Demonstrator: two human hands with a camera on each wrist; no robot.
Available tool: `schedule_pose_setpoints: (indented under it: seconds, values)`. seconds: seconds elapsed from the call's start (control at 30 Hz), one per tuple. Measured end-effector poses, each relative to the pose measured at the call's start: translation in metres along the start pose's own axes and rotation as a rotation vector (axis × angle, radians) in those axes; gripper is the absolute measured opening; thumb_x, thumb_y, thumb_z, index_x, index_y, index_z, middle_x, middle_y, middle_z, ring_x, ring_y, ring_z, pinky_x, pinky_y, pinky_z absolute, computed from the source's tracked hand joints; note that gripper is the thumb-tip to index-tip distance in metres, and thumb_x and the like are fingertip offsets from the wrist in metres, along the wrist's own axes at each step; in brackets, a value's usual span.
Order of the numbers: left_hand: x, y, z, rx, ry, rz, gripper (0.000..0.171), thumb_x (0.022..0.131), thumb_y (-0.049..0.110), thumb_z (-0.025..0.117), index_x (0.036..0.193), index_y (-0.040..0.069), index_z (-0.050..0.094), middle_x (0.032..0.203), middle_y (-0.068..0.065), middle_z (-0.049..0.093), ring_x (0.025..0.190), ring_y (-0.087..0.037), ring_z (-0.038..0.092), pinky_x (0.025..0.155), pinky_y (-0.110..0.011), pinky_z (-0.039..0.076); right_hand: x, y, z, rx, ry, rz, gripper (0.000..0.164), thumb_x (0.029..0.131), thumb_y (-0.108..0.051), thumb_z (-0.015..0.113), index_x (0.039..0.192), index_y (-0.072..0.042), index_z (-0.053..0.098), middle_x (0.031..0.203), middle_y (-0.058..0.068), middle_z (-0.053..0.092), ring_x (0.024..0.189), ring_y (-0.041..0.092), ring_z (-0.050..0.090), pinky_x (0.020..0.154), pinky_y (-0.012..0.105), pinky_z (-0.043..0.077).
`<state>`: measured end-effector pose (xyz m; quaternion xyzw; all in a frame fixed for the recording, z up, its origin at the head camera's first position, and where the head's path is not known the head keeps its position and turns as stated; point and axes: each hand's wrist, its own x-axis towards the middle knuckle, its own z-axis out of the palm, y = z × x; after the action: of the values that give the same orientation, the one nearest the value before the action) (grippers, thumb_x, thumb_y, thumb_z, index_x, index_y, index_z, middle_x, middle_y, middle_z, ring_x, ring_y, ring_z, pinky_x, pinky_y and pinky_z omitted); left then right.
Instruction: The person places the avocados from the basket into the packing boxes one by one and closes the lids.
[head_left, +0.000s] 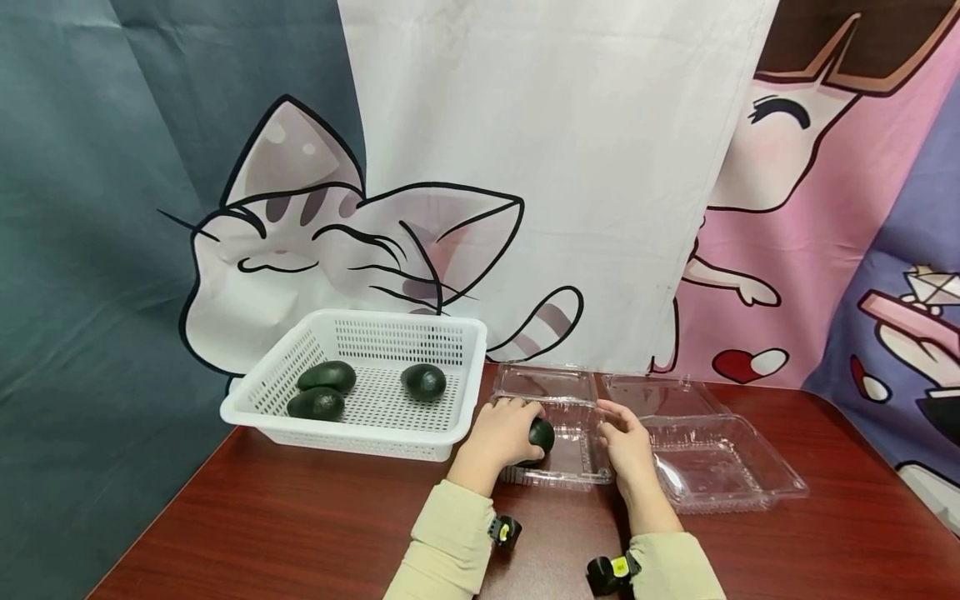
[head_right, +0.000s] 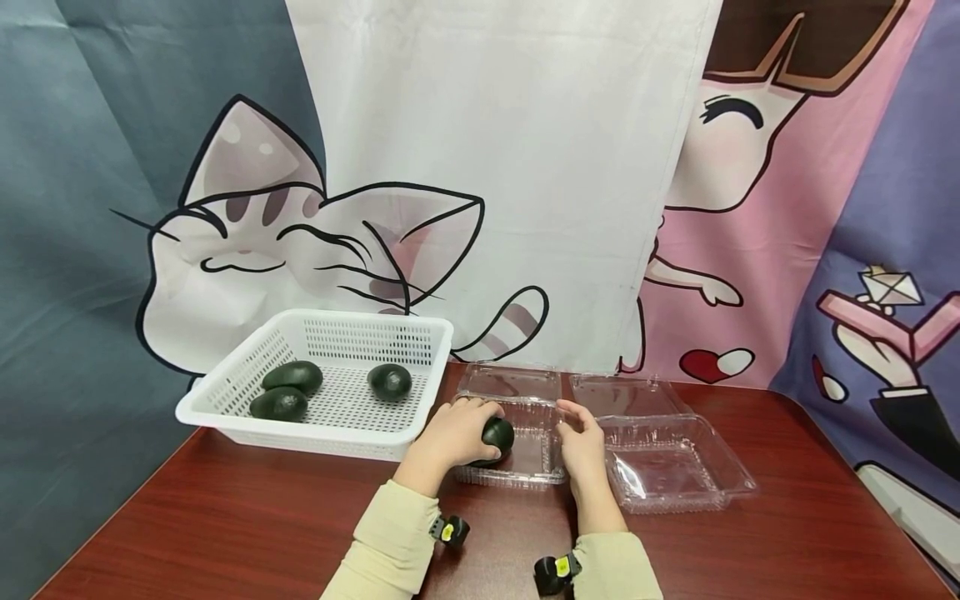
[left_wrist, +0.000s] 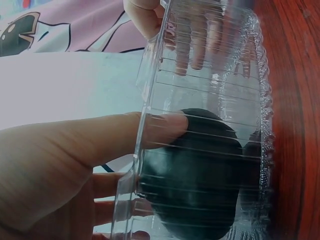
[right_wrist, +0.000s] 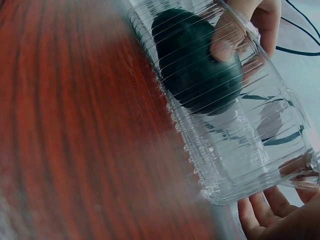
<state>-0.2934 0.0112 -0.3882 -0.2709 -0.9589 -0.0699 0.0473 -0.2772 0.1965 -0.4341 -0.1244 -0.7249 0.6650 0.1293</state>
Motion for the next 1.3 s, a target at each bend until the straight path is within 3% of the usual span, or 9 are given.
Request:
schedule_pose_setpoints:
  seconds: [0.6,0.87,0.97,1.07,1.23,1.3]
  values:
    - [0.004,0.004,-0.003,-0.013,-0.013,0.0,0.047,0.072,0.043,0.075,0.112,0.023,0.06,0.111,-0.002,0.06,0.105,-0.025,0.051,0.084,-0.04,0.042,0.002,-0.004,-0.004,0.008,0.014,-0.008,0.039,0.087,0.007,0.043,0.126,0.005,0.049,0.124,0.02,0.05,0.086,0.007,0.048,0.071,0.02,0.044]
    - [0.002,0.007,-0.019,-0.04,-0.014,0.026,0.054,0.076,0.043,0.072,0.122,0.02,0.056,0.119,-0.003,0.057,0.111,-0.024,0.049,0.091,-0.039,0.04,0.003,-0.004,-0.006,0.014,0.016,-0.005,0.038,0.088,0.006,0.043,0.126,0.003,0.051,0.124,0.021,0.05,0.092,0.014,0.048,0.07,0.019,0.044]
    - [-0.002,0.004,-0.036,-0.047,-0.001,0.022,0.058,0.077,0.044,0.07,0.127,0.018,0.054,0.121,-0.004,0.056,0.112,-0.024,0.049,0.093,-0.039,0.039,0.001,-0.002,-0.005,0.014,0.011,0.003,0.038,0.089,0.006,0.043,0.126,0.004,0.05,0.125,0.022,0.049,0.093,0.015,0.048,0.07,0.019,0.044]
    - [-0.002,-0.007,-0.071,-0.055,0.009,0.001,0.061,0.077,0.043,0.071,0.129,0.016,0.052,0.122,-0.006,0.056,0.11,-0.025,0.051,0.092,-0.04,0.041,-0.001,-0.001,-0.003,0.019,0.011,0.006,0.038,0.088,0.007,0.043,0.126,0.004,0.05,0.124,0.022,0.049,0.09,0.014,0.049,0.069,0.018,0.044]
    - [0.015,-0.05,-0.147,-0.062,0.053,-0.089,0.058,0.081,0.04,0.069,0.13,0.014,0.05,0.124,-0.009,0.055,0.111,-0.028,0.051,0.093,-0.044,0.041,-0.002,0.001,-0.001,0.038,0.009,0.01,0.038,0.087,0.007,0.043,0.124,0.004,0.051,0.123,0.022,0.05,0.08,0.01,0.049,0.063,0.016,0.043]
    - [0.026,-0.072,-0.167,-0.072,0.059,-0.111,0.054,0.082,0.036,0.068,0.128,0.013,0.05,0.122,-0.01,0.055,0.111,-0.029,0.051,0.094,-0.044,0.039,-0.002,0.002,0.0,0.043,0.009,0.008,0.038,0.087,0.008,0.043,0.124,0.004,0.051,0.123,0.022,0.05,0.079,0.01,0.049,0.062,0.016,0.043]
